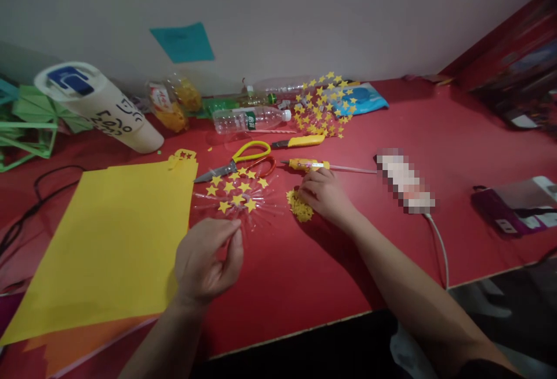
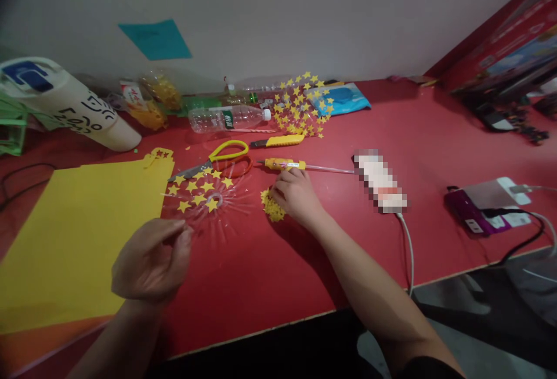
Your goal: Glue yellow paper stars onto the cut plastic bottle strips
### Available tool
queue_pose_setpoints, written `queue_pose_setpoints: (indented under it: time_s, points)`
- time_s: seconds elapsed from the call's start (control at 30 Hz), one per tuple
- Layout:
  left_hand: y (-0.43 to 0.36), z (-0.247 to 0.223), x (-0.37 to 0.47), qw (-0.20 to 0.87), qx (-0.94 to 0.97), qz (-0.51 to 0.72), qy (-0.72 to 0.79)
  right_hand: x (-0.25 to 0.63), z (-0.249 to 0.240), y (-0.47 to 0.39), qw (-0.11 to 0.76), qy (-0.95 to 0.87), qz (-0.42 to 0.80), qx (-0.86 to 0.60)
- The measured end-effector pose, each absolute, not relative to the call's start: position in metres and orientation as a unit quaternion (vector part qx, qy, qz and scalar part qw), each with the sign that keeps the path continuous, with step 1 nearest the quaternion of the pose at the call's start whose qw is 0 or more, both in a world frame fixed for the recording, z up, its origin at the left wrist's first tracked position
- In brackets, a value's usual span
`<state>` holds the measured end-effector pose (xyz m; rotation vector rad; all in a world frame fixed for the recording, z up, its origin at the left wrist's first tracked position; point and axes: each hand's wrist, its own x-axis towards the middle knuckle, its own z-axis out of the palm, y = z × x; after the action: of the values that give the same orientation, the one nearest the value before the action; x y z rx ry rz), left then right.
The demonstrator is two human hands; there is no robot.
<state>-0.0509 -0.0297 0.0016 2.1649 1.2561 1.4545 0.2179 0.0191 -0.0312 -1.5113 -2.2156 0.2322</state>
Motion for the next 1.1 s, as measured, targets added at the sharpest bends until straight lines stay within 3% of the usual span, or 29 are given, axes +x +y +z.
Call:
queue_pose_setpoints:
  time_s: [0.1, 0.2, 0.3, 0.53, 0.77, 1.1]
  points:
    - [-0.038, 0.019, -0.036, 0.059, 0.805, 0.47, 0.356, 0.218, -0.024, 0.017, 0.242, -0.792, 0.096, -0.552]
    - [-0.043, 0.033, -0.019, 0.087, 0.863, 0.391, 0.308, 0.214, -0.012, 0.011, 0.32, -0.756, 0.199, -0.536]
    - [-0.045, 0.032, -0.008, 0.135, 0.862, 0.361, 0.329, 0.206, 0.0, 0.002, 0.392, -0.693, 0.32, -0.513]
    - [-0.044, 0.018, -0.002, 0.187, 0.801, 0.376, 0.428, 0.194, 0.014, -0.013, 0.431, -0.684, 0.375, -0.454]
    - [-0.045, 0.016, -0.001, 0.245, 0.773, 0.371, 0.453, 0.178, 0.021, -0.03, 0.441, -0.752, 0.323, -0.368]
    - [-0.044, 0.019, 0.001, 0.26, 0.759, 0.386, 0.456, 0.174, 0.017, -0.033, 0.414, -0.808, 0.219, -0.357]
